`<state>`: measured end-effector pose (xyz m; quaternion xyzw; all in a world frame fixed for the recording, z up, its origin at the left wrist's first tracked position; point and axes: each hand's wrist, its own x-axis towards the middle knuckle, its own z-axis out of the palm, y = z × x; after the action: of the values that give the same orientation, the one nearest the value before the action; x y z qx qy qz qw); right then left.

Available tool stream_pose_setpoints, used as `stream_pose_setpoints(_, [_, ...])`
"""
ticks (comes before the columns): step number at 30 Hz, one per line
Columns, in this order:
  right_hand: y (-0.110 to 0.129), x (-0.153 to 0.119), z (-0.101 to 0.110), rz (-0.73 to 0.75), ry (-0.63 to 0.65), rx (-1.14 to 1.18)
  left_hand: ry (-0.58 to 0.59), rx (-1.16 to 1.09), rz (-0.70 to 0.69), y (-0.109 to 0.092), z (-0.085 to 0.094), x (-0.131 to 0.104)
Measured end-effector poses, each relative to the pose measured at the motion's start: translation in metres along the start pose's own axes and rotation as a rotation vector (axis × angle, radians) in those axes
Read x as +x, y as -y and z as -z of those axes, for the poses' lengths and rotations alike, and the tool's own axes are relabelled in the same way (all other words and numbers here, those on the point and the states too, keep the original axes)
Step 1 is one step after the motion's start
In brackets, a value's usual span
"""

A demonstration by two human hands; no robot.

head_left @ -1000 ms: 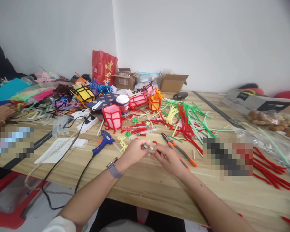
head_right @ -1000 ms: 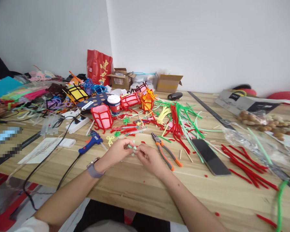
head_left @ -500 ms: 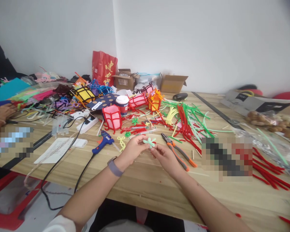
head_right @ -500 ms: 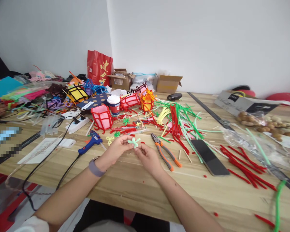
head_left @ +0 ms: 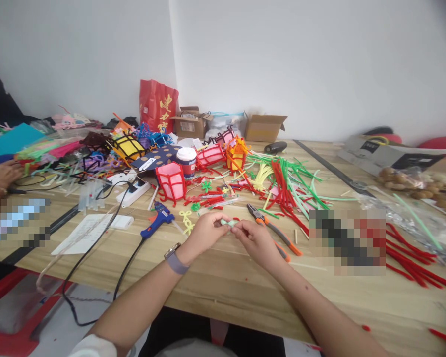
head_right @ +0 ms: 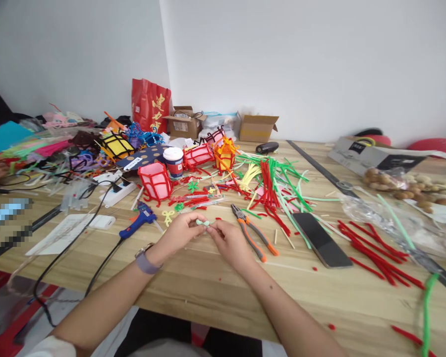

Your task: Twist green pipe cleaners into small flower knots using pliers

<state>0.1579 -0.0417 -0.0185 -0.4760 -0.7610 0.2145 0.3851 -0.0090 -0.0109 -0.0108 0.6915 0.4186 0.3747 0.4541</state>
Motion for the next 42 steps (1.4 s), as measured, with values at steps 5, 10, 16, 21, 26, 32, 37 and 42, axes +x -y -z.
stream_pose_setpoints(5, [0.001, -0.001, 0.004, 0.105, 0.062, -0.007, 0.019, -0.093, 0.118, 0.002, -0.002, 0.000])
stream_pose_setpoints(10, [0.003, -0.005, -0.001, 0.042, 0.005, -0.077, -0.035, -0.058, 0.099, 0.005, -0.006, 0.000])
stream_pose_setpoints(16, [0.000, -0.004, -0.002, -0.038, 0.036, -0.021, -0.052, -0.125, 0.088, 0.005, -0.006, 0.002])
stream_pose_setpoints(21, [-0.005, 0.005, 0.009, -0.280, 0.010, 0.131, 0.060, -0.448, 0.190, 0.006, 0.001, 0.007])
stream_pose_setpoints(26, [-0.006, 0.008, 0.011, -0.266, -0.008, 0.276, 0.171, -0.557, 0.230, 0.008, 0.001, 0.006])
stream_pose_setpoints(32, [-0.006, 0.006, -0.003, -0.400, 0.177, 0.546, 0.277, -0.654, 0.293, 0.004, -0.003, 0.002])
stream_pose_setpoints(37, [-0.006, 0.009, 0.030, -0.355, 0.123, -0.203, 0.230, -0.703, 0.306, 0.001, 0.002, 0.003])
stream_pose_setpoints(42, [-0.025, 0.001, 0.063, -0.642, 0.217, -0.732, 0.134, -0.771, 0.284, 0.004, 0.007, 0.008])
